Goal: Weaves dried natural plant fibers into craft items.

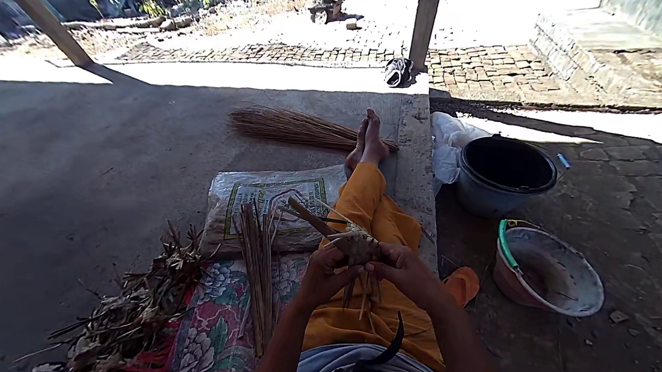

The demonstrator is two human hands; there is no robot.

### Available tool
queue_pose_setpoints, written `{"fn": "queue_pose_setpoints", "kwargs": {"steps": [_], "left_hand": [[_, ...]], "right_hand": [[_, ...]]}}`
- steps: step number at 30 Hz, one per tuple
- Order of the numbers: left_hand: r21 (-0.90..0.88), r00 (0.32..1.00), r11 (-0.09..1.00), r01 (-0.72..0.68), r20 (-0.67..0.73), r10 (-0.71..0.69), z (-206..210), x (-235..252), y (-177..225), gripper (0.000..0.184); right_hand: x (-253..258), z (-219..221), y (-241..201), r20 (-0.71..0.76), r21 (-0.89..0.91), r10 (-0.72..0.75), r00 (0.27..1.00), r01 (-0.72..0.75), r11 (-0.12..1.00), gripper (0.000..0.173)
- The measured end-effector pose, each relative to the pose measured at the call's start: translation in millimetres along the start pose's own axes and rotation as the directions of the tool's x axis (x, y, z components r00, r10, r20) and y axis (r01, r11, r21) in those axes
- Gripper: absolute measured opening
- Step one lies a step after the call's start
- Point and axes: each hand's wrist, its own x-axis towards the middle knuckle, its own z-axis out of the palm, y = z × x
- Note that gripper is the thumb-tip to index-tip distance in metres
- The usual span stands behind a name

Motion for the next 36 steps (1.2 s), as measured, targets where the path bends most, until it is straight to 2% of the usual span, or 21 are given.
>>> {"fn": "queue_pose_setpoints", "kwargs": {"steps": [6, 14, 18, 21, 24, 25, 27, 30, 33, 36], "left_hand": [[0.037, 0.996, 0.996, 0.076, -0.040, -0.074, 6, 1, 8, 0.019], [0.011, 0.988, 0.993, 0.119, -0.099, -0.117, 13, 4, 8, 0.023], [-0.007, 0.970, 0.991, 0.136, -0.204, -0.134, 8, 6, 7, 0.020], [-0.037, 0.951, 0.990, 0.138, -0.273, -0.143, 4, 6, 9, 0.022], [-0.050, 0.948, 0.990, 0.135, -0.285, -0.143, 3, 6, 10, 0.023], [-0.054, 0.950, 0.990, 0.129, -0.281, -0.139, 4, 5, 10, 0.022], [-0.067, 0.955, 0.992, 0.111, -0.268, -0.125, 5, 4, 9, 0.023], [-0.102, 0.968, 0.991, 0.087, -0.225, -0.108, 9, 4, 11, 0.025], [-0.128, 0.979, 0.988, 0.083, -0.176, -0.105, 13, 4, 12, 0.026], [-0.131, 0.980, 0.987, 0.090, -0.164, -0.111, 17, 3, 11, 0.025]], "right_hand": [[-3, 0, -7, -0.025, -0.003, 0.082, 0.996, -0.082, 0.997, 0.009], [0, -6, -5, -0.006, -0.014, 0.084, 0.996, -0.084, 0.996, 0.007], [-3, 1, -7, -0.145, 0.093, 0.084, 0.986, -0.071, 0.993, 0.004], [-5, -1, -8, -0.063, 0.065, 0.102, 0.993, -0.098, 0.993, 0.007], [-6, -4, -7, 0.030, 0.012, 0.112, 0.993, -0.112, 0.994, 0.010], [-6, -3, -9, 0.004, 0.045, 0.121, 0.993, -0.121, 0.992, 0.009], [-7, -1, -19, -0.141, 0.198, 0.150, 0.979, -0.120, 0.973, 0.009], [-4, -2, -28, -0.306, 0.378, 0.172, 0.936, -0.046, 0.925, 0.012], [-2, -2, -27, -0.340, 0.395, 0.176, 0.924, -0.029, 0.918, 0.012], [-3, -2, -22, -0.290, 0.350, 0.167, 0.942, -0.059, 0.935, 0.010]]}}
